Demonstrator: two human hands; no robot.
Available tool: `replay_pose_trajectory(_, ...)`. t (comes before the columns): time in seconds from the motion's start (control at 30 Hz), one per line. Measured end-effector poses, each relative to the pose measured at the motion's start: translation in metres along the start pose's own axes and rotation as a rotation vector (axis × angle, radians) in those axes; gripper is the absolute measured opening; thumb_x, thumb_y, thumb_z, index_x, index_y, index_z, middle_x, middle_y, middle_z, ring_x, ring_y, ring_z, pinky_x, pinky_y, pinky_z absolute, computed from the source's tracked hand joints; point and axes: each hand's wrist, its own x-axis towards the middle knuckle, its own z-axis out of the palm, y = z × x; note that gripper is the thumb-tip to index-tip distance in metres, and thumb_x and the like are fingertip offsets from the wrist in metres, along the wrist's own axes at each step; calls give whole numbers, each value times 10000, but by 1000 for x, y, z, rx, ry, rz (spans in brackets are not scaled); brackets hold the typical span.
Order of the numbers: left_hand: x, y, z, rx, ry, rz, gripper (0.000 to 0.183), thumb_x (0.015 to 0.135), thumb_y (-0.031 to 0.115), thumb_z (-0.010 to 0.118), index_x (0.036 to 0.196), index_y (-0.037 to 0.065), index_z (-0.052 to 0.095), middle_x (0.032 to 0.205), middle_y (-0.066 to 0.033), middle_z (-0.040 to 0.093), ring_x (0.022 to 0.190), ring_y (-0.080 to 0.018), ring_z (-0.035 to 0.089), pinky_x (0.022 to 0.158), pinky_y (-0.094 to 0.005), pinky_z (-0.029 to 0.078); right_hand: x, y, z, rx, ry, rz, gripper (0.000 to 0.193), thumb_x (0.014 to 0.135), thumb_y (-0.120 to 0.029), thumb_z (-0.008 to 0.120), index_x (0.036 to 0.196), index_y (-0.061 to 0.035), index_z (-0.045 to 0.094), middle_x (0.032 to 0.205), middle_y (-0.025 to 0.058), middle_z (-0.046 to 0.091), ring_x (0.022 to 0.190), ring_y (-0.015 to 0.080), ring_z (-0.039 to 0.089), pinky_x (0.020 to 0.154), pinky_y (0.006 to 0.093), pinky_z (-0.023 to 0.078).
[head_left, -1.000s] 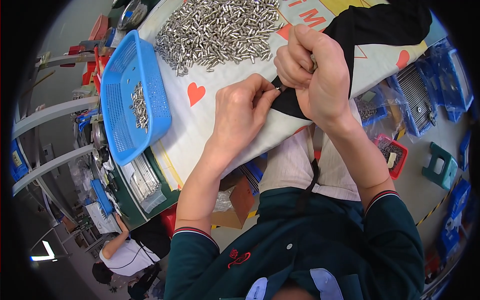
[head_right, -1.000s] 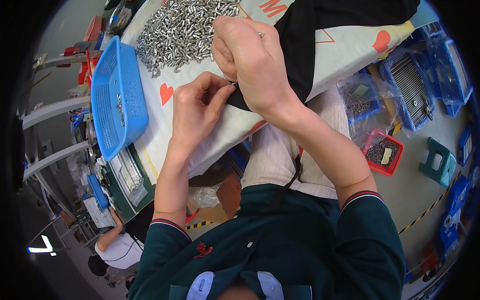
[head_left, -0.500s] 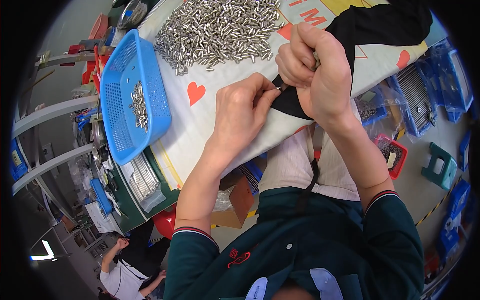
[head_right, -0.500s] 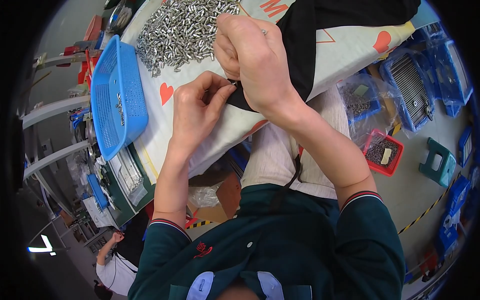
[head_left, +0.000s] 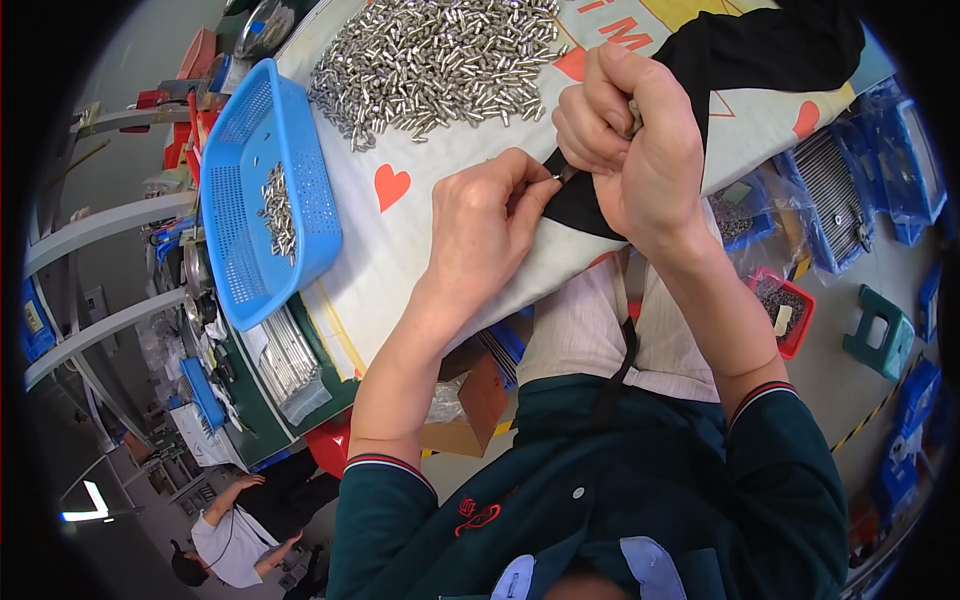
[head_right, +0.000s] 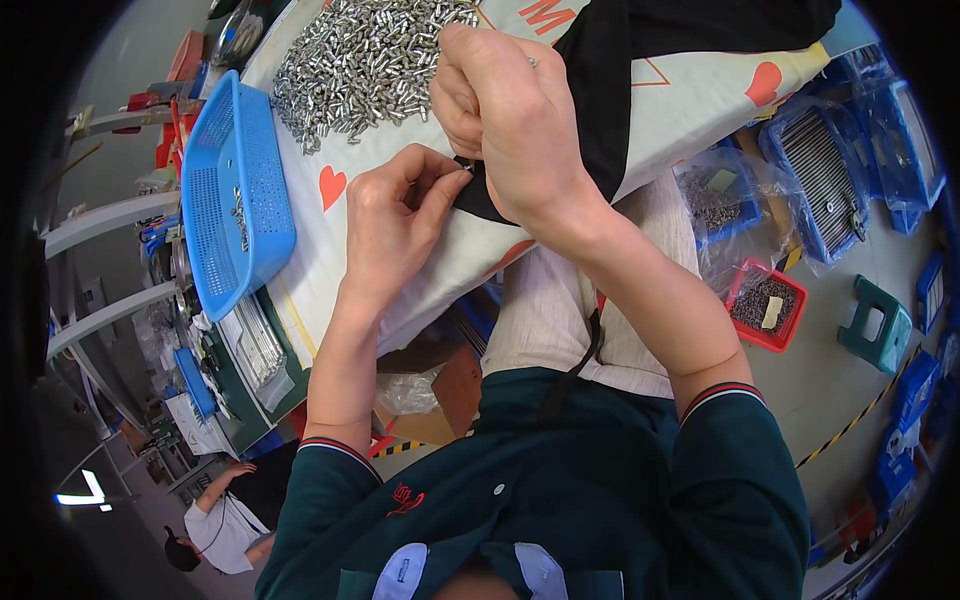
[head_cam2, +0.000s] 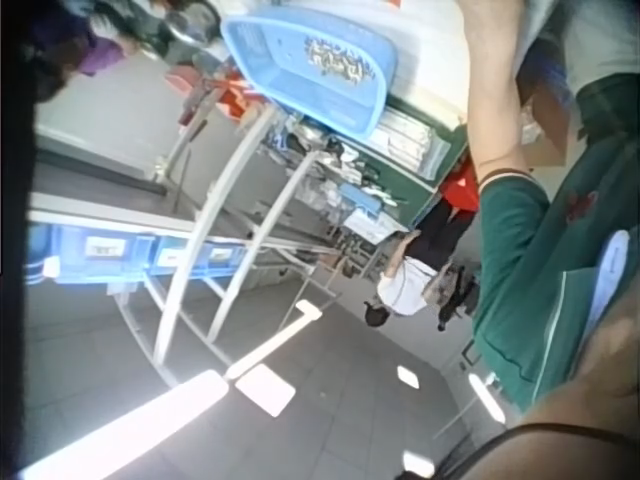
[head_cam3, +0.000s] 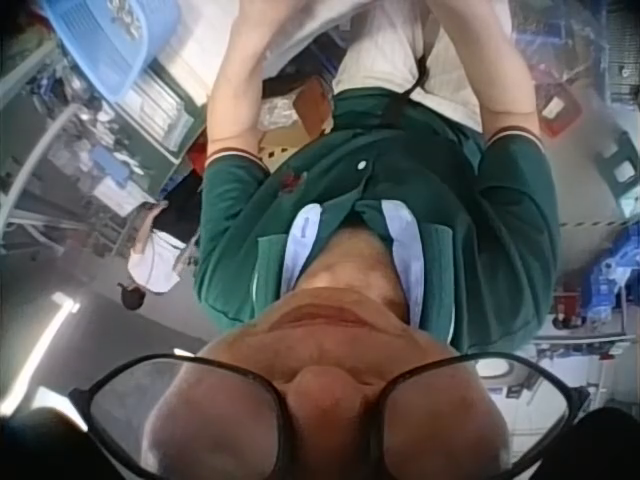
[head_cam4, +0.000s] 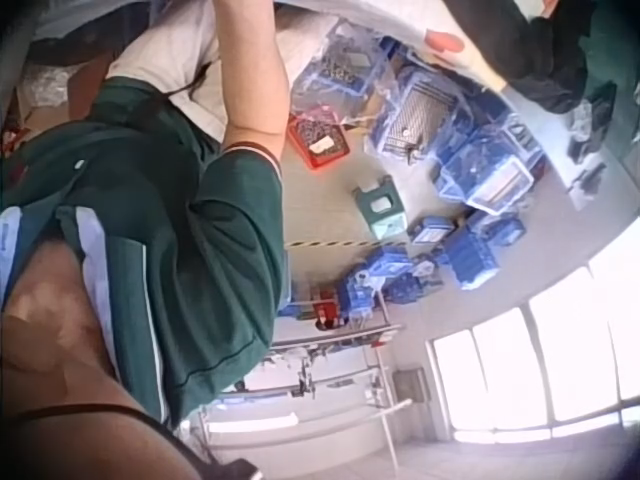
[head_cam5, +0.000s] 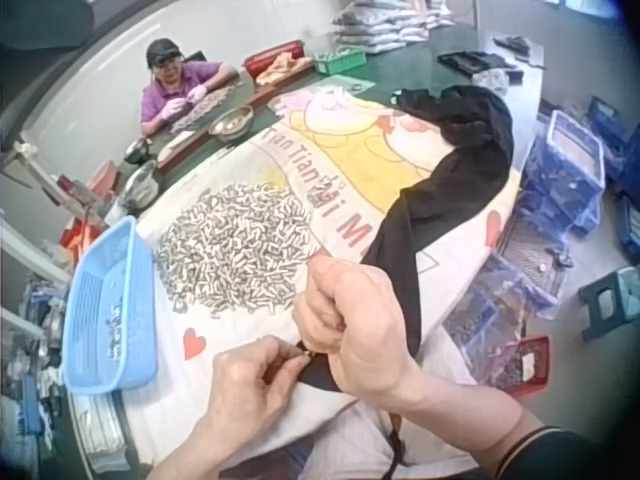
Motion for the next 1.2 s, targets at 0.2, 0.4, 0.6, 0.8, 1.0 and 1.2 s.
replay_pose_trajectory(0.2,1,1,-1,-11,12,2,80,686,21,628,677,-15,557,517,-113,534,427,-208,517,428,-296,386,2,5,3,-82,-17,-40,356,866,-216,339,535,-102,271,419,-32,241,391,55,165,377,227,139)
replay_pose_trajectory(0.4,3,3,-3,-18,-18,-30,83,686,23,625,671,-13,552,507,-111,525,415,-203,503,427,-297,381,5,6,6,-128,-33,-72,354,864,-205,351,536,-92,281,426,-30,244,390,52,174,371,226,138)
replay_pose_trajectory(0.6,2,4,-3,60,-30,9,66,684,21,596,724,-9,553,520,-98,504,442,-198,498,436,-309,387,4,6,3,-104,-28,-60,352,867,-204,345,538,-93,282,423,-31,246,386,51,171,369,226,137)
replay_pose_trajectory(0.8,4,1,-3,34,-22,54,60,697,32,582,721,-7,544,484,-67,477,433,-161,485,438,-297,391,4,5,5,-107,-24,-47,351,869,-215,342,543,-98,284,420,-31,249,381,51,169,366,224,135)
replay_pose_trajectory(1.0,11,-10,-28,-1289,-125,-452,56,811,77,539,842,33,525,746,-27,532,583,-49,405,507,-179,342,4,2,5,-83,-1,15,355,876,-215,336,545,-102,274,415,-35,237,373,50,160,362,225,132)
replay_pose_trajectory(1.2,13,-20,-27,-1390,-86,-546,237,818,116,556,1016,-9,516,793,-41,512,595,-58,367,510,-176,330,4,0,6,-91,-13,30,359,881,-215,329,544,-105,270,411,-36,235,370,50,159,360,224,134)
